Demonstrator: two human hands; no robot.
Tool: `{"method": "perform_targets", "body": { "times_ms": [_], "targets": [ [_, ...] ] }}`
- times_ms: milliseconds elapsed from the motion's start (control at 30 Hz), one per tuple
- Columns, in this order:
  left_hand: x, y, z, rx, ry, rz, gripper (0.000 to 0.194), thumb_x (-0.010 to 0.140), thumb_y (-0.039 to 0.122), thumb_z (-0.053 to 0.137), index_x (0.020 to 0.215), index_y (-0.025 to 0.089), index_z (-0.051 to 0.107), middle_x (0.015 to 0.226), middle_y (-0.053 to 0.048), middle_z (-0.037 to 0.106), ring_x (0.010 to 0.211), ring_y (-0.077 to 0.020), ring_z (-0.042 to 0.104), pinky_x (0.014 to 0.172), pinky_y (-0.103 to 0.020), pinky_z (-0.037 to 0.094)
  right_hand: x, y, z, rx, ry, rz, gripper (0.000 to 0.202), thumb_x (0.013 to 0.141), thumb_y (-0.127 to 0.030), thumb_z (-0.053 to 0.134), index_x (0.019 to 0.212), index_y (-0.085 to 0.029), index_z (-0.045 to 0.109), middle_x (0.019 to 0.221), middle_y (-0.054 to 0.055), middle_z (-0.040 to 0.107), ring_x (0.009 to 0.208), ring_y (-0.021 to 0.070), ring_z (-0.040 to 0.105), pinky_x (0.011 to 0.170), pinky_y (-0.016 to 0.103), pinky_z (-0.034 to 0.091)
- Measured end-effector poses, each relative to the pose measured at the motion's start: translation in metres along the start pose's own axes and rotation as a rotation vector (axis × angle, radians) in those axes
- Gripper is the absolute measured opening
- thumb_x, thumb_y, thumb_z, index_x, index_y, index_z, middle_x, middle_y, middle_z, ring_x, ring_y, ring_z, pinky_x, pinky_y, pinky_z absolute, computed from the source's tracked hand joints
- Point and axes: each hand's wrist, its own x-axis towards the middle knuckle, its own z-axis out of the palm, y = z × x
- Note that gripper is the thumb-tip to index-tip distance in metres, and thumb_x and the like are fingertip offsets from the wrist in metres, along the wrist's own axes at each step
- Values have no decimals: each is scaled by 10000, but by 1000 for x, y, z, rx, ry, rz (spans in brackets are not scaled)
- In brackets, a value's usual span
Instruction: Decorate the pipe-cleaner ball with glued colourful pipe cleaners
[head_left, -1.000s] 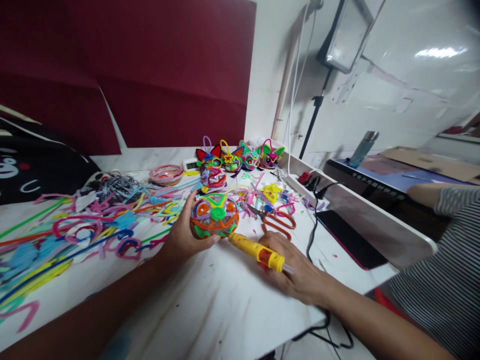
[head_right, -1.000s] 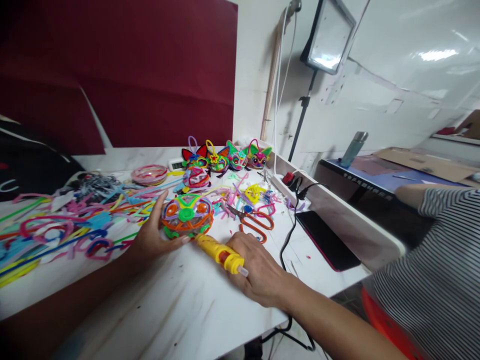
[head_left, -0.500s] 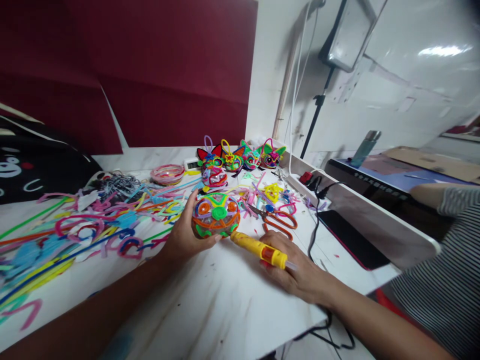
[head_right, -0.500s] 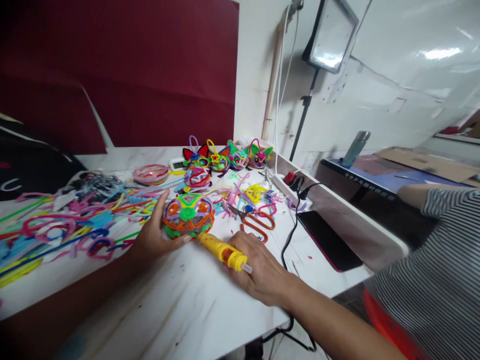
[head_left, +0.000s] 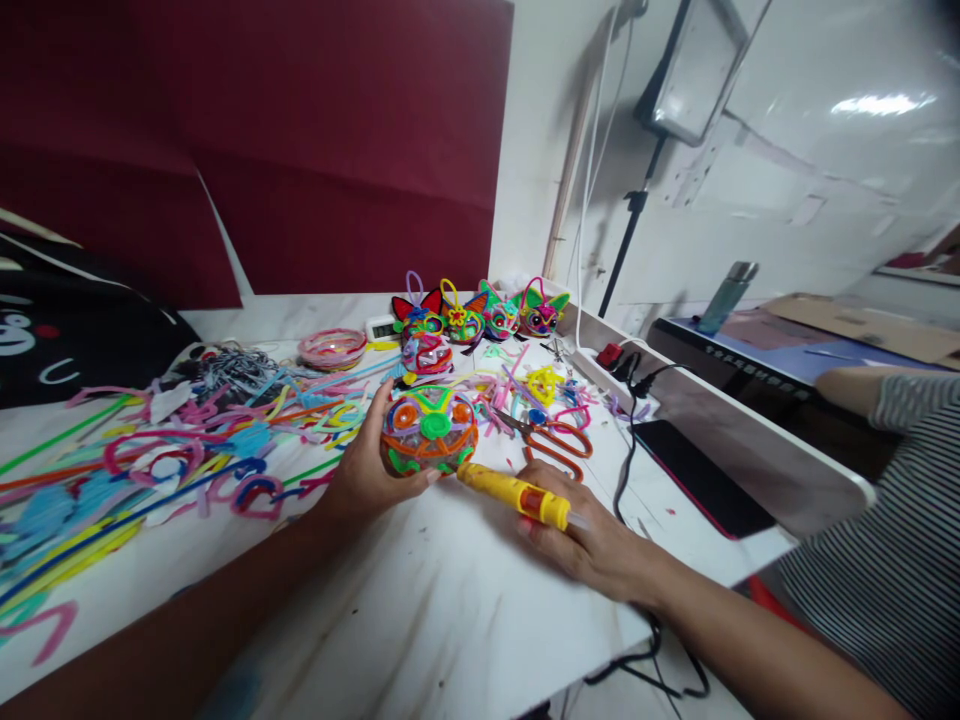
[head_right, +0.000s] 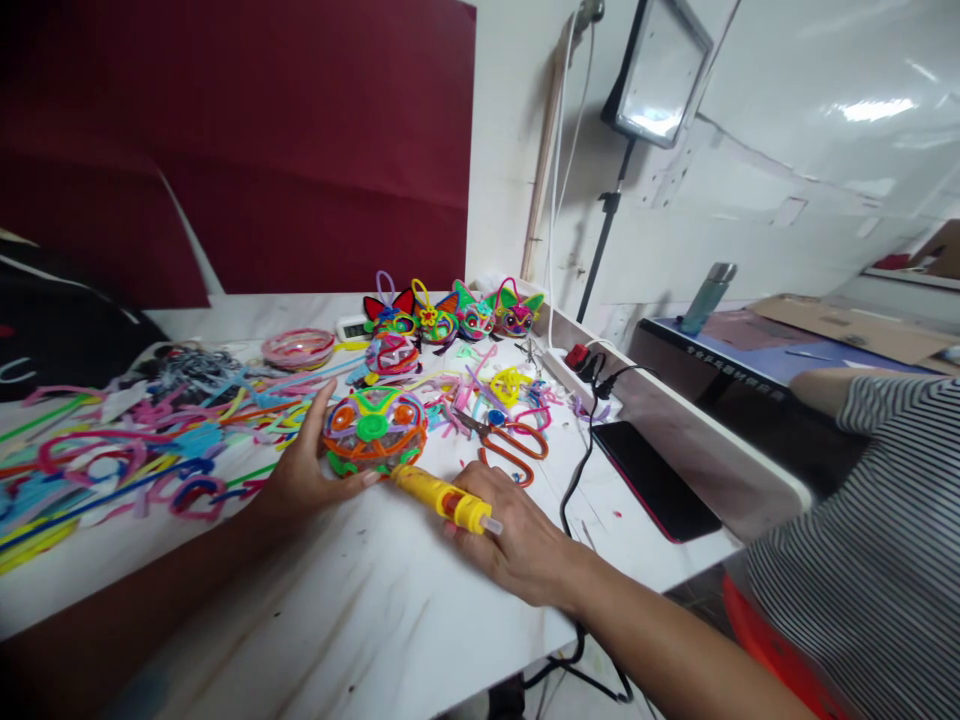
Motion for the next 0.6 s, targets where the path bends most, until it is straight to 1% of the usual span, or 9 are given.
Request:
{"method": "perform_targets", "body": {
  "times_ms": [133,200,367,500,600],
  "targets": [
    [-3,6,0,-48,-5,-36,1252,635,474,849,1643,217,152,1452,-153,576,1274,-367,626,1076,-471,519,1,0,-1,28,0,-10,81,1033,-270,478,963,-231,485,955,42,557,859,196,541,758,347,483],
    [-3,7,-1,-76,-23,-49,1263,641,472,854,1646,216,134,1474,-161,554,1301,-371,606,1096,-479,502,2,1,-2,55,-2,3,96,1037,-276,475,953,-230,484,942,33,539,857,192,532,753,337,471],
    [0,2,-3,-145,-90,-28,1315,652,496,869,1648,175,73,1561,-214,447,1414,-401,494,1172,-517,414,3,3,-3,166,-24,69,182,1048,-349,476,925,-216,498,931,23,505,857,181,517,757,317,450],
    [1,-2,-4,-206,-112,-13,1343,645,479,891,1650,183,49,1575,-218,429,1420,-403,487,1173,-512,416,3,4,-3,253,-40,133,225,1041,-392,498,925,-202,528,922,17,497,815,162,505,722,294,437],
    [1,-4,-3,-229,-107,-13,1344,641,478,898,1651,197,56,1565,-210,441,1413,-402,495,1174,-518,413,3,4,-3,267,-47,130,220,1040,-380,501,929,-196,545,915,13,492,803,157,496,710,288,428]
  ]
}}
